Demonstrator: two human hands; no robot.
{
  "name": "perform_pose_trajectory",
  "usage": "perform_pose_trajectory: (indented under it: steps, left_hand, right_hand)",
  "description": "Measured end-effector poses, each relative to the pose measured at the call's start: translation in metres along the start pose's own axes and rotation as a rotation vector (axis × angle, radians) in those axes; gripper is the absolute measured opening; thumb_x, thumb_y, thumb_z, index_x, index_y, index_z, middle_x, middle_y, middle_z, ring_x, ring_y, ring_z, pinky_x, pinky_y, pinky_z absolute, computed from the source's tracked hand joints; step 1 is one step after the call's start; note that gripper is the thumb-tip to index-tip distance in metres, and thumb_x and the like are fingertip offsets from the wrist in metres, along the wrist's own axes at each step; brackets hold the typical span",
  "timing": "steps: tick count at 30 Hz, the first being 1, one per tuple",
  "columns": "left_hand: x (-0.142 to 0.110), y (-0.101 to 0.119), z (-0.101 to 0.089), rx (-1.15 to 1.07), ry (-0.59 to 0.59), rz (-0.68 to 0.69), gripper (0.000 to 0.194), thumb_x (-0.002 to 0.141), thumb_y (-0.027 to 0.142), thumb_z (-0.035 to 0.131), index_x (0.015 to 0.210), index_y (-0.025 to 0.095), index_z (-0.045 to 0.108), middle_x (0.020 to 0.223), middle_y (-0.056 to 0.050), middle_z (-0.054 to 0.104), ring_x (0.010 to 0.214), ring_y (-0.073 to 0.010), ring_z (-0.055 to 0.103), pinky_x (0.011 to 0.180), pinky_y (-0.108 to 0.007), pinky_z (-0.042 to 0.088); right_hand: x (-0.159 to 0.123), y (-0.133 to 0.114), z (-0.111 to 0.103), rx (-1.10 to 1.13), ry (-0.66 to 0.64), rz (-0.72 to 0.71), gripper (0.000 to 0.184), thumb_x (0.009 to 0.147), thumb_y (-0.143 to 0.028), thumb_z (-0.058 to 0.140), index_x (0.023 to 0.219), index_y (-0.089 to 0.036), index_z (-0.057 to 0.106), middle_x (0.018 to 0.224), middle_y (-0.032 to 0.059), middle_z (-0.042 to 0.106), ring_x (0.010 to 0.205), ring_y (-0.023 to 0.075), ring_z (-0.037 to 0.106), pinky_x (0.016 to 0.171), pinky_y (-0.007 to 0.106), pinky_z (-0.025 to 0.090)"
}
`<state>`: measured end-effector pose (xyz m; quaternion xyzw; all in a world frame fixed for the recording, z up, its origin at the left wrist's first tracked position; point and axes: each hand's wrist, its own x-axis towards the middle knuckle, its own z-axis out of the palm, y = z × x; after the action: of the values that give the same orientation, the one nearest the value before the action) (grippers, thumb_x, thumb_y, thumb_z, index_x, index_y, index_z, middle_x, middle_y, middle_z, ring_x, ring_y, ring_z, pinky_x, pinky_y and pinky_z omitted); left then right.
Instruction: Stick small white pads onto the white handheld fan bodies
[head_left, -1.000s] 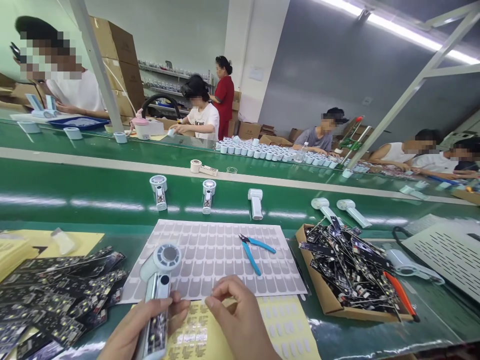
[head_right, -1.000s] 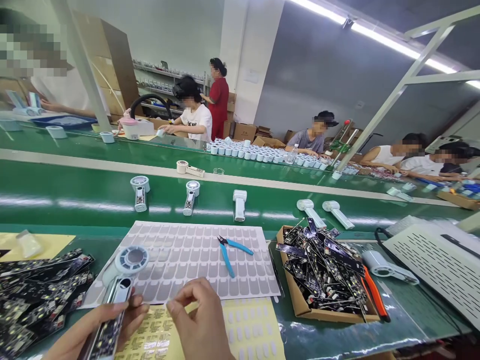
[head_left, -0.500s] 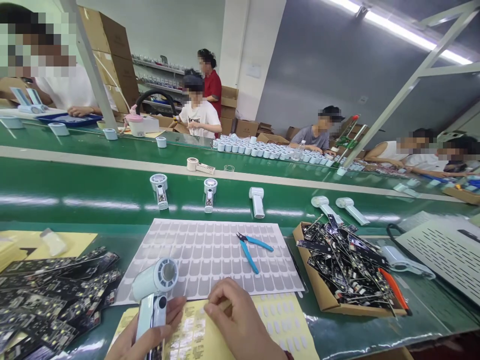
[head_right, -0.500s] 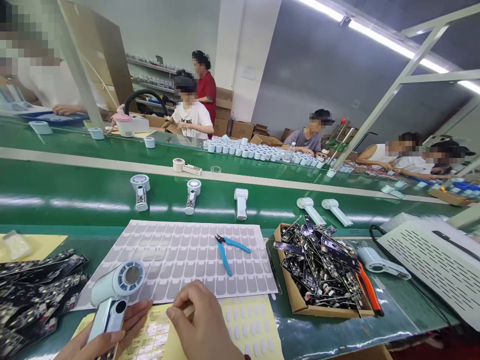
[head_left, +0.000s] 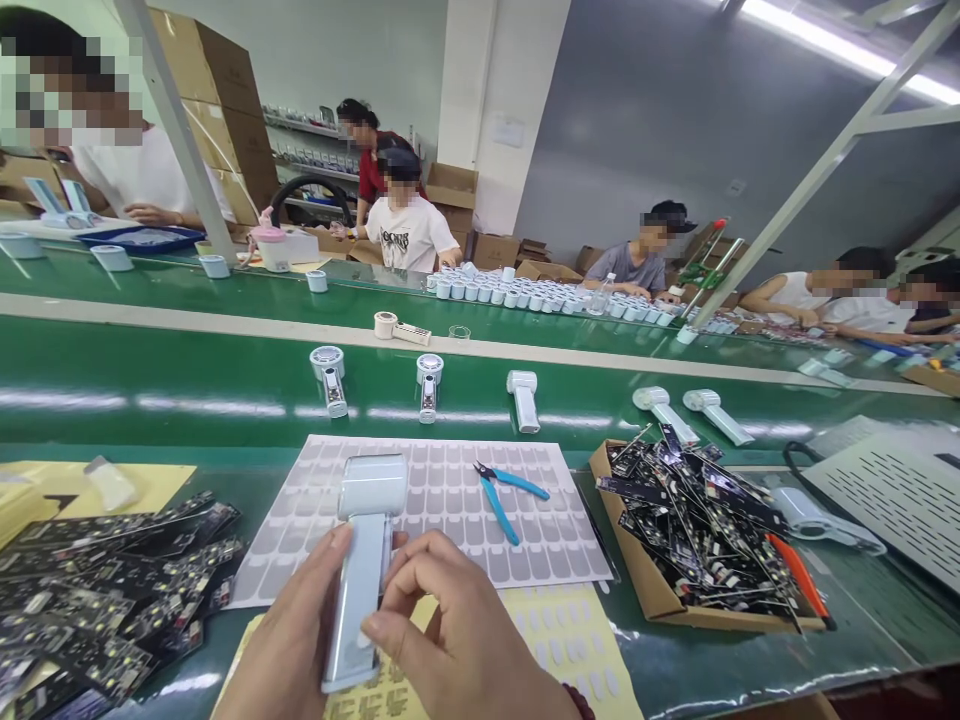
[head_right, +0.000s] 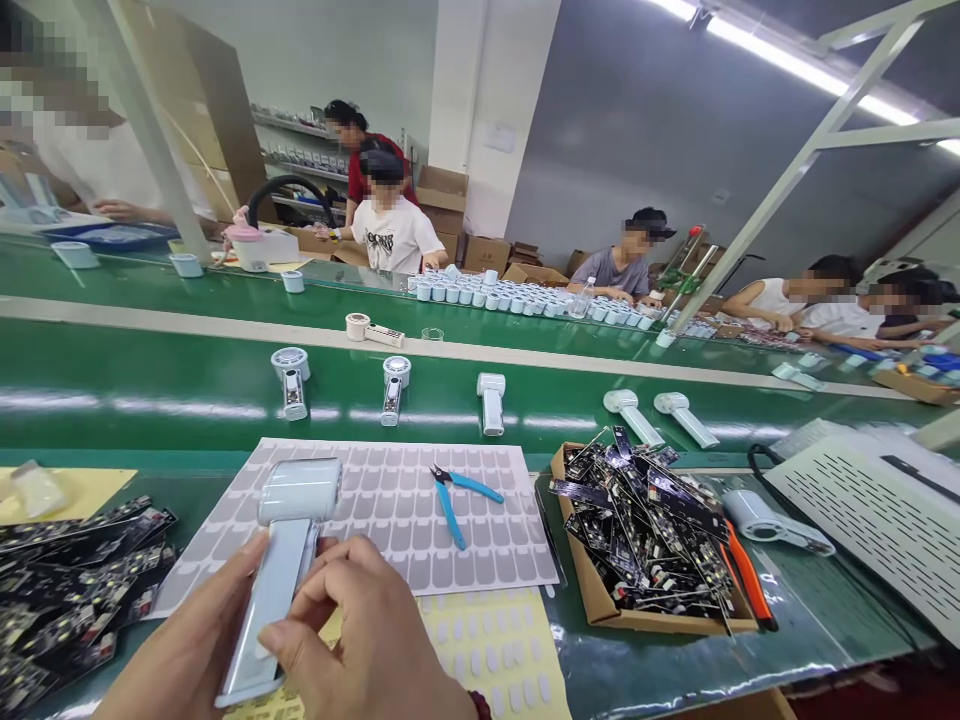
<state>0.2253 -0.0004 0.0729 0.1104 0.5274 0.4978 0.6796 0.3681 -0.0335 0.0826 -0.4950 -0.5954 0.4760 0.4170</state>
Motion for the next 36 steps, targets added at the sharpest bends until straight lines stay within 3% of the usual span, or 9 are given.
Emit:
perform_pose_trajectory:
  steps: [6,12,15,19,22,24,28,32,36]
  left_hand:
    - [0.002,0.0,0.009,0.051,0.035,0.026,0.019,0.091,0.025,0.068,0.108,0.021,0.078,0.114,-0.004,0.079,0.107,-0.0171,0.073,0.071,-0.014,0.059]
    - [-0.005,0.003,0.022,0.036,-0.003,0.003,0.024,0.093,0.024,0.065,0.115,0.02,0.076,0.108,-0.004,0.08,0.103,-0.0197,0.073,0.077,-0.022,0.062]
    - [-0.008,0.007,0.029,-0.001,0.027,-0.055,0.024,0.092,0.021,0.066,0.113,0.02,0.077,0.105,-0.003,0.08,0.1,-0.02,0.074,0.081,-0.023,0.061]
    - [-0.003,0.011,0.029,-0.024,-0.062,-0.141,0.025,0.09,0.023,0.068,0.113,0.019,0.077,0.105,-0.005,0.08,0.101,-0.0231,0.074,0.084,-0.028,0.061]
    - [0.018,0.018,0.025,0.076,-0.255,-0.075,0.051,0.069,0.022,0.087,0.119,0.02,0.075,0.112,-0.008,0.078,0.109,-0.0291,0.072,0.084,-0.032,0.063]
    - [0.041,0.028,0.029,0.2,-0.315,-0.006,0.066,0.053,0.014,0.093,0.116,0.018,0.075,0.113,-0.009,0.078,0.11,-0.0308,0.071,0.079,-0.03,0.064]
    - [0.089,0.054,0.06,0.412,-0.293,0.156,0.038,0.07,0.004,0.077,0.106,0.012,0.072,0.096,-0.008,0.079,0.093,-0.0225,0.073,0.07,-0.024,0.06]
    - [0.126,0.068,0.097,0.485,-0.264,0.275,0.016,0.083,0.002,0.066,0.096,0.012,0.067,0.082,-0.001,0.07,0.075,-0.0144,0.066,0.064,-0.023,0.055]
    - [0.161,0.069,0.117,0.612,-0.231,0.433,0.012,0.092,0.023,0.067,0.101,0.015,0.066,0.098,-0.002,0.068,0.081,-0.0166,0.066,0.068,-0.032,0.058]
  right_hand:
    - [0.004,-0.007,-0.003,-0.065,0.036,0.013,0.018,0.086,-0.013,0.069,0.075,-0.022,0.058,0.098,-0.0007,0.058,0.084,0.0159,0.065,0.058,0.022,0.043]
    - [0.007,0.003,0.001,-0.278,0.087,-0.127,0.019,0.086,-0.01,0.066,0.078,-0.022,0.054,0.101,0.0037,0.059,0.114,0.0262,0.067,0.082,0.031,0.052]
    - [0.009,0.012,0.004,-0.329,0.147,-0.293,0.013,0.088,-0.013,0.062,0.081,-0.021,0.055,0.096,0.0042,0.059,0.107,0.0254,0.07,0.076,0.03,0.053]
    - [0.011,0.017,0.0,-0.122,0.34,-0.318,0.008,0.092,-0.02,0.059,0.085,-0.022,0.059,0.093,0.0024,0.063,0.089,0.0164,0.069,0.059,0.019,0.048]
    - [0.009,0.023,-0.01,-0.194,0.458,-0.295,0.01,0.097,-0.027,0.055,0.09,-0.023,0.06,0.095,0.004,0.068,0.083,0.0164,0.068,0.054,0.019,0.051]
    - [0.006,0.036,-0.02,-0.418,0.553,-0.282,0.014,0.101,-0.028,0.049,0.105,-0.022,0.061,0.102,0.0071,0.072,0.09,0.0217,0.072,0.065,0.029,0.06]
    - [0.001,0.076,-0.051,-0.994,0.728,-0.12,0.041,0.101,-0.013,0.04,0.14,-0.011,0.052,0.132,0.0197,0.069,0.123,0.0327,0.066,0.094,0.051,0.061]
    - [0.007,0.108,-0.086,-1.39,0.662,0.231,0.063,0.084,0.012,0.036,0.143,-0.001,0.054,0.146,0.0261,0.058,0.133,0.0331,0.06,0.104,0.047,0.057]
    - [0.02,0.12,-0.105,-1.416,0.654,0.29,0.064,0.08,0.016,0.038,0.137,0.001,0.06,0.14,0.0286,0.062,0.127,0.0317,0.065,0.101,0.042,0.059]
